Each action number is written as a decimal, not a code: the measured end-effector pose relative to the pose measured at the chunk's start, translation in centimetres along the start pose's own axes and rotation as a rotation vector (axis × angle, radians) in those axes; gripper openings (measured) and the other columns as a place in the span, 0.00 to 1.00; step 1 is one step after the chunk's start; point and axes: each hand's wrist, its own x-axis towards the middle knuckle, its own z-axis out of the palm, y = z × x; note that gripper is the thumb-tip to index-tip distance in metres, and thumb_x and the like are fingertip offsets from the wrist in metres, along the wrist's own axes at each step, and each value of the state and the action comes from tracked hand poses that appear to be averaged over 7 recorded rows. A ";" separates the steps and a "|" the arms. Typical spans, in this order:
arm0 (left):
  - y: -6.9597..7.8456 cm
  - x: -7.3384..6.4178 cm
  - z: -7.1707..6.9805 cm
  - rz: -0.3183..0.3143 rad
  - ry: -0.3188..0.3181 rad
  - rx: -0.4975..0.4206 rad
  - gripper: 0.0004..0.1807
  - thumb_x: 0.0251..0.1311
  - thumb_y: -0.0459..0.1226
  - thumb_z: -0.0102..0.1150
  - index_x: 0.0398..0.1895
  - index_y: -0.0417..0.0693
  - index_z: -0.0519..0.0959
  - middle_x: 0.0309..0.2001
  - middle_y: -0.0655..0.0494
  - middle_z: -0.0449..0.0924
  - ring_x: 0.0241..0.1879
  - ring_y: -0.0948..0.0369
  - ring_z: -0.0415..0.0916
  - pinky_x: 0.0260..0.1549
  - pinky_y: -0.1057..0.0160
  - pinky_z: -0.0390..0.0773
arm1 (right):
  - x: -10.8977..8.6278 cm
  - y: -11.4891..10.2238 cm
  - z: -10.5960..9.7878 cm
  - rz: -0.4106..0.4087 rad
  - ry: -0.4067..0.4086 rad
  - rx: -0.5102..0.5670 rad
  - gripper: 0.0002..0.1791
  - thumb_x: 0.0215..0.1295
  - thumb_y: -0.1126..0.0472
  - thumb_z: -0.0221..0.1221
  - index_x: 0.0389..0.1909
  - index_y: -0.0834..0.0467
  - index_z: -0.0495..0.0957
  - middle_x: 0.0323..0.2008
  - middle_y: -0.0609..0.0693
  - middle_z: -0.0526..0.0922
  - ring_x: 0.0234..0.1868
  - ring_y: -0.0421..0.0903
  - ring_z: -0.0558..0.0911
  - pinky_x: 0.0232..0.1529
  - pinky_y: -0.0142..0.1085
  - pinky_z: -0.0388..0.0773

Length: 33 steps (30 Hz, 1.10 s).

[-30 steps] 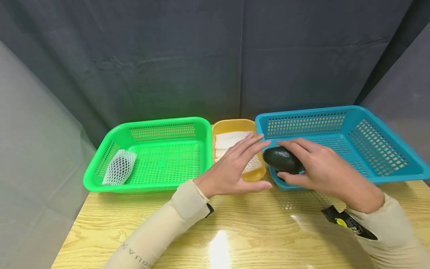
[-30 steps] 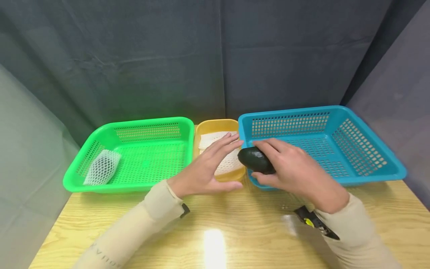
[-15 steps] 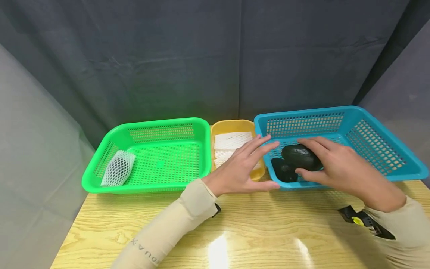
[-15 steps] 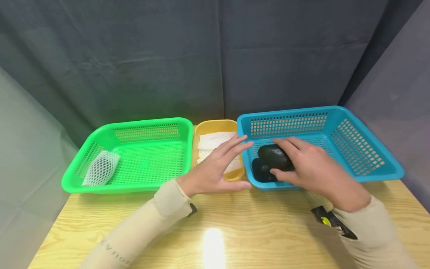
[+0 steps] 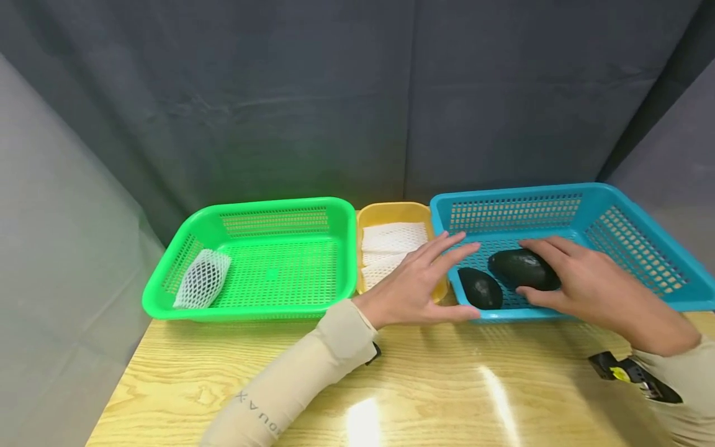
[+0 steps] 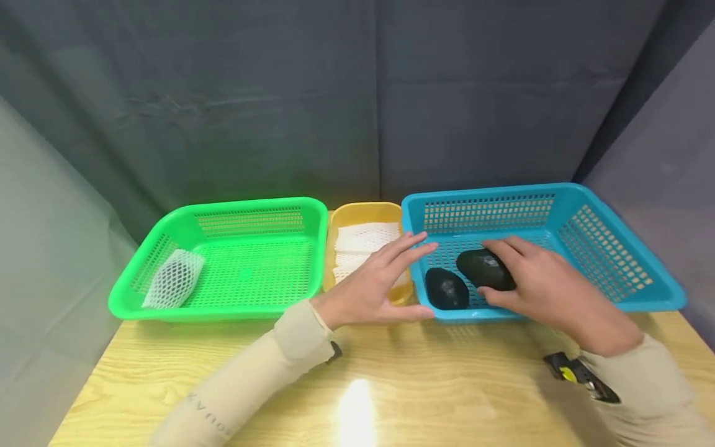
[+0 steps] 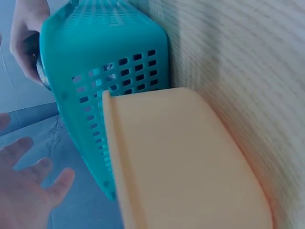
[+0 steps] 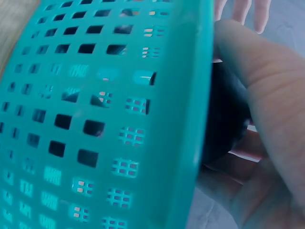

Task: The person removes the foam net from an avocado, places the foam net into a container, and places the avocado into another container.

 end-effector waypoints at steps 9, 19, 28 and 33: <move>-0.1 0.0 0.5 -0.038 -0.042 0.006 0.52 0.58 0.60 0.70 0.82 0.63 0.55 0.83 0.59 0.54 0.84 0.56 0.48 0.78 0.46 0.64 | 0.2 1.0 0.9 -0.010 -0.099 0.022 0.40 0.46 0.51 0.81 0.59 0.63 0.79 0.50 0.63 0.85 0.40 0.53 0.86 0.30 0.42 0.79; -0.2 0.1 0.9 -0.034 -0.068 0.018 0.51 0.59 0.60 0.69 0.82 0.62 0.54 0.83 0.58 0.53 0.85 0.56 0.47 0.78 0.46 0.64 | 1.0 1.6 1.2 0.033 -0.264 0.079 0.39 0.49 0.44 0.79 0.59 0.61 0.80 0.53 0.62 0.86 0.52 0.58 0.85 0.42 0.49 0.83; -0.3 0.2 1.1 -0.058 -0.095 0.012 0.50 0.61 0.61 0.67 0.82 0.65 0.53 0.84 0.59 0.51 0.85 0.56 0.47 0.77 0.44 0.65 | 1.6 2.3 1.7 0.074 -0.344 0.084 0.40 0.48 0.43 0.79 0.58 0.62 0.80 0.50 0.59 0.87 0.44 0.51 0.84 0.34 0.40 0.78; -0.3 0.1 1.2 -0.048 -0.085 0.030 0.50 0.60 0.61 0.67 0.82 0.63 0.55 0.83 0.57 0.52 0.84 0.56 0.48 0.77 0.45 0.65 | 1.6 2.6 1.8 0.087 -0.372 0.071 0.43 0.48 0.42 0.79 0.60 0.65 0.79 0.52 0.64 0.85 0.44 0.55 0.84 0.31 0.37 0.76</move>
